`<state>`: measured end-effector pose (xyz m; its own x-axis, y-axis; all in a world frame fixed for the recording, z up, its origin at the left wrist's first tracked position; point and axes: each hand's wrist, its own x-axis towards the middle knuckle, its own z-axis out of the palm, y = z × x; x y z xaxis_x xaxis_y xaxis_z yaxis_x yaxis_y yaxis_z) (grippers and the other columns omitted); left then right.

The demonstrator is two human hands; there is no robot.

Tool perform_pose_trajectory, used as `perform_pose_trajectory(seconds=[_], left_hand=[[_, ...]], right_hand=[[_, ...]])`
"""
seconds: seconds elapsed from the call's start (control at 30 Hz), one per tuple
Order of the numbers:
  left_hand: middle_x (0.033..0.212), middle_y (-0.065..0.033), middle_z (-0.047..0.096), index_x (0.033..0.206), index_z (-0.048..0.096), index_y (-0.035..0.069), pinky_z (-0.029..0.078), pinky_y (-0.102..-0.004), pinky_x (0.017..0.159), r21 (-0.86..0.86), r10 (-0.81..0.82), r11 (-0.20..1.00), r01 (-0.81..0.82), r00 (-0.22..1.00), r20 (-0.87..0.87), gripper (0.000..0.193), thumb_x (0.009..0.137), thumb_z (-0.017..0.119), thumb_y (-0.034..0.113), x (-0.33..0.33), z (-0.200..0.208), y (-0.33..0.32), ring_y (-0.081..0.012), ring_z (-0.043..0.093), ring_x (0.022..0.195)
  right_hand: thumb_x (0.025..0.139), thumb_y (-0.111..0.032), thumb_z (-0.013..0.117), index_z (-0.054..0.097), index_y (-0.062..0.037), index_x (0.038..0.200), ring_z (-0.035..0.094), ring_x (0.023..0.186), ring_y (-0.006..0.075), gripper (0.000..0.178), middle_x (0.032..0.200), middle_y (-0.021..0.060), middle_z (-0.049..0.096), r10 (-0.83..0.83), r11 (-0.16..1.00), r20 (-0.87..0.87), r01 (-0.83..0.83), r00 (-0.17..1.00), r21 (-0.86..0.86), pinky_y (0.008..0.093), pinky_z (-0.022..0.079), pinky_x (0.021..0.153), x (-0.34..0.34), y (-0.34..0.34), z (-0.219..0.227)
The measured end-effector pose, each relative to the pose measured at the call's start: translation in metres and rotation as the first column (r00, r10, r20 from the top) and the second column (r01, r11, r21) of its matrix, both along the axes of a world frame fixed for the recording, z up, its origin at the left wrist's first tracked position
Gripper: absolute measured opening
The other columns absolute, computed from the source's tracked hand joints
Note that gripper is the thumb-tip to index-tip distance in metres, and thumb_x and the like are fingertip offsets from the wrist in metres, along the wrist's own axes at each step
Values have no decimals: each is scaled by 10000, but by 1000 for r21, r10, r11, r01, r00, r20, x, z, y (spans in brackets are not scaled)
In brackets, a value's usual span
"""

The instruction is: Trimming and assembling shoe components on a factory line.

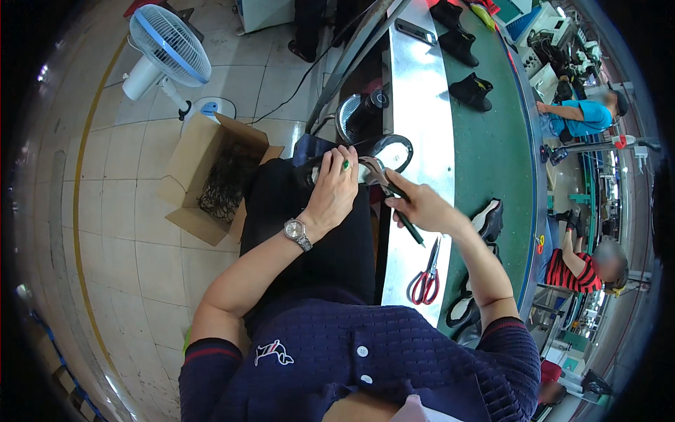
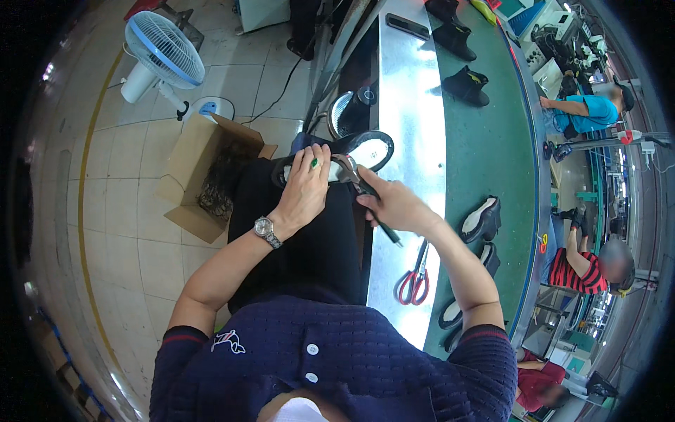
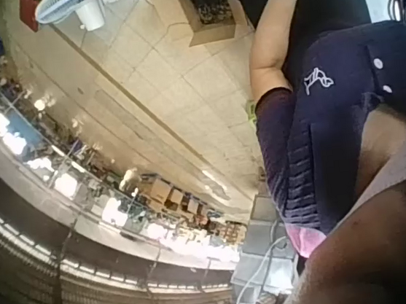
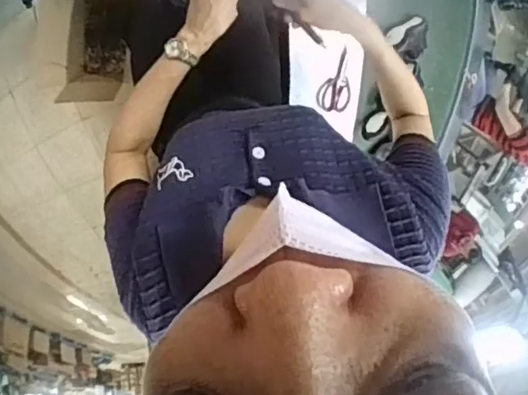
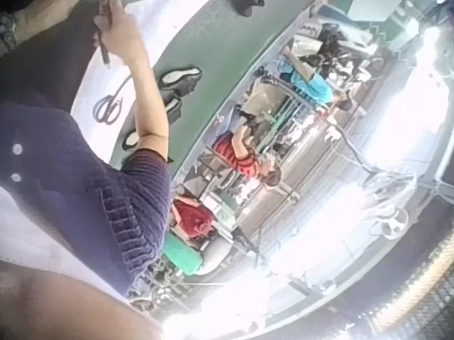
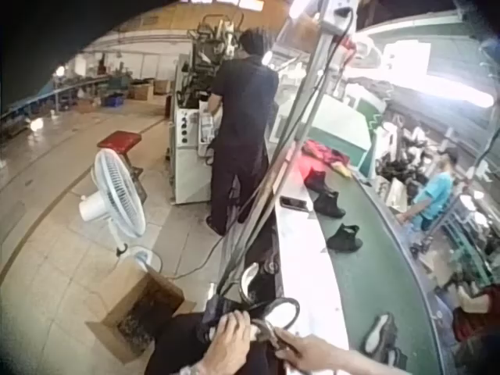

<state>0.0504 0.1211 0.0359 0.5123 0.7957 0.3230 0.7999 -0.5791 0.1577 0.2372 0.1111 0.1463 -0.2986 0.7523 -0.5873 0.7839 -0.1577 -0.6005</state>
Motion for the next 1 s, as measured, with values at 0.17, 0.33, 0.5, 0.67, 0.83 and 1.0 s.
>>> perform_pose_trajectory(seconds=[0.17, 0.33, 0.5, 0.67, 0.83, 1.0], left_hand=[[1228, -288, 529, 1303, 461, -163, 364, -452, 1069, 220, 70, 976, -2, 951, -300, 505, 873, 500, 99, 4, 1, -3, -399, 504, 1168], [1235, -326, 518, 1284, 483, -157, 375, -485, 1073, 241, 63, 971, -5, 970, -236, 491, 861, 506, 90, 3, -5, -1, -445, 523, 1174], [1243, -323, 520, 1242, 515, -163, 369, -490, 1084, 268, -6, 962, 43, 990, -140, 454, 861, 500, 84, 1, -6, -8, -455, 510, 1207], [1226, -298, 537, 1198, 544, -160, 371, -491, 1084, 257, -31, 965, 49, 997, -73, 411, 844, 526, 48, -7, -15, -8, -460, 504, 1215], [1169, -263, 557, 1141, 570, -157, 375, -497, 1080, 265, -83, 961, 74, 996, 23, 362, 819, 555, 6, 0, -16, -8, -469, 504, 1210], [1132, -244, 541, 1128, 553, -152, 379, -488, 1079, 205, -78, 978, 30, 971, 227, 343, 817, 560, -8, -7, -23, -10, -445, 506, 1213]], right_hand=[[922, -150, 586, 332, -110, 1456, 643, 659, 414, 593, 698, 222, 636, -74, 836, 102, 6, 992, 548, 487, 478, 634, -14, 4, -3], [930, -132, 544, 247, -144, 1484, 625, 638, 432, 629, 661, 232, 623, 5, 839, 321, -179, 947, 514, 509, 481, 602, -12, 20, -19], [930, -117, 541, 284, -127, 1469, 606, 586, 437, 598, 618, 235, 604, -284, 774, 63, 190, 957, 605, 490, 475, 585, -8, 1, -45], [924, -117, 539, 224, -114, 1493, 620, 606, 420, 650, 628, 238, 606, -35, 853, 281, -118, 959, 508, 504, 475, 589, -22, 10, -6], [918, -108, 536, 211, -111, 1496, 630, 616, 409, 663, 667, 216, 630, -83, 825, 332, -122, 940, 552, 489, 489, 577, -39, -11, -46], [908, -103, 539, 203, -104, 1496, 630, 615, 415, 676, 653, 220, 627, -70, 775, 215, -82, 974, 627, 510, 492, 595, -52, -6, -13]])
